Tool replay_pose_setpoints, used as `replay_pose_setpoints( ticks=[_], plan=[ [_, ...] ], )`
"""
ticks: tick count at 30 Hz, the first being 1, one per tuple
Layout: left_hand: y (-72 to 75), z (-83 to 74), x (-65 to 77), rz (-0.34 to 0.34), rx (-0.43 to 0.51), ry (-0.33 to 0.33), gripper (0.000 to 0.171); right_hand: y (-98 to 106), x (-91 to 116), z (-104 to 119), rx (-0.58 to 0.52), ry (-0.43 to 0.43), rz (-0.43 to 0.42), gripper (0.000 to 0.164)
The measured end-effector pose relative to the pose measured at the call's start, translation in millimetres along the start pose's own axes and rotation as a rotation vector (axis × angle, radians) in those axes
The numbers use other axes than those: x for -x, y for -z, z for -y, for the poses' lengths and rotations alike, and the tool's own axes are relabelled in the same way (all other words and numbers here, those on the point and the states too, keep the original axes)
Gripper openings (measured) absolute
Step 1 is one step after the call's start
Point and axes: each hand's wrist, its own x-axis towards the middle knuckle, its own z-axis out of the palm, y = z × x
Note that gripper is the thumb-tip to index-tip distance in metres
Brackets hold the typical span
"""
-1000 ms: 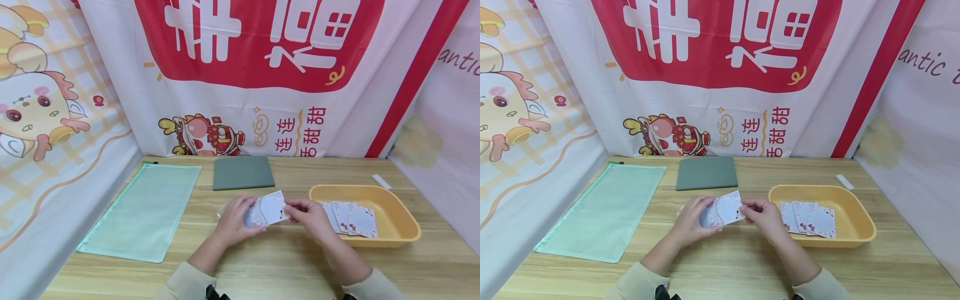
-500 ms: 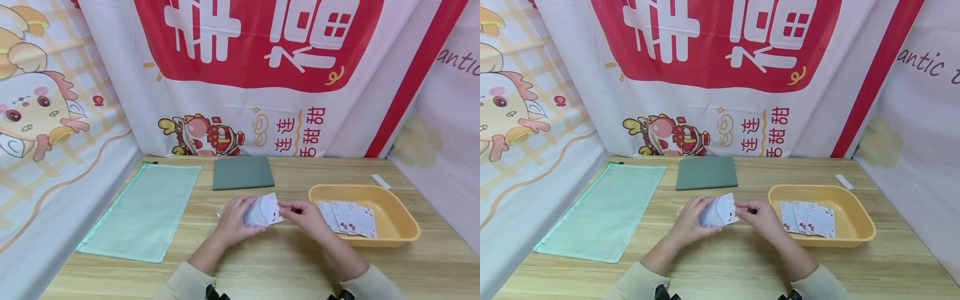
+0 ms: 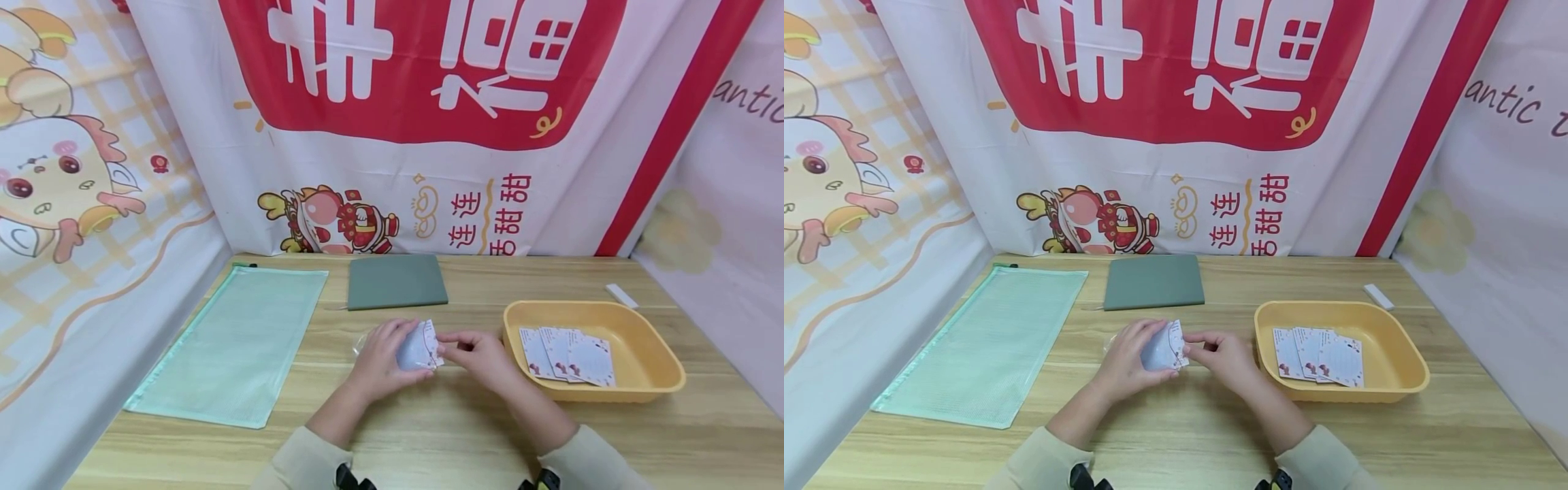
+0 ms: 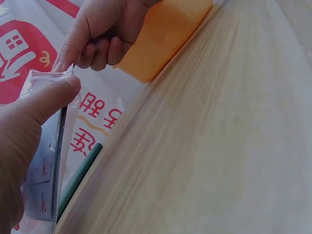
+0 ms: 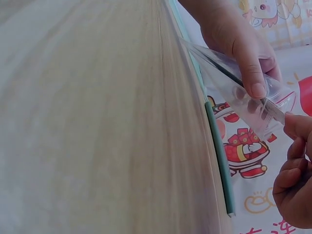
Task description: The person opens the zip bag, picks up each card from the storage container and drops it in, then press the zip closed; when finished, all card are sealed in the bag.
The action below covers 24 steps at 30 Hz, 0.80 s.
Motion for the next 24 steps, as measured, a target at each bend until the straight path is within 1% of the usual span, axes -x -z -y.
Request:
replay_pose_setpoints(
  ticks=[7, 11, 14, 17, 20, 24],
  plan=[
    [-0.3, 0.3, -0.5, 0.001, -0.014, -0.008, 0.085, 0.5, 0.8, 2.1, 0.004, 0.011, -0.006, 0.025],
    [-0.9, 1.0, -0.5, -0.012, -0.048, -0.023, 0.085, 0.2, 1.2, 4.7, -0.003, 0.003, 0.002, 0.025],
    [-0.7, 1.1, -0.2, -0.016, -0.038, -0.024, 0.085, -0.4, 1.9, 6.0, -0.005, -0.010, 0.006, 0.024],
    [-0.6, 0.2, 0.1, -0.011, -0.008, -0.014, 0.085, -1.4, 1.9, 6.2, -0.007, -0.015, 0.009, 0.024],
    [-1.1, -1.5, 0.2, 0.004, -0.001, -0.022, 0.084, -4.1, 0.1, 5.3, 0.018, 0.023, 0.014, 0.023],
    [-1.9, -3.8, -0.2, 0.024, 0.000, -0.035, 0.083, -8.9, -3.3, 3.4, 0.050, 0.095, 0.032, 0.023]
  ],
)
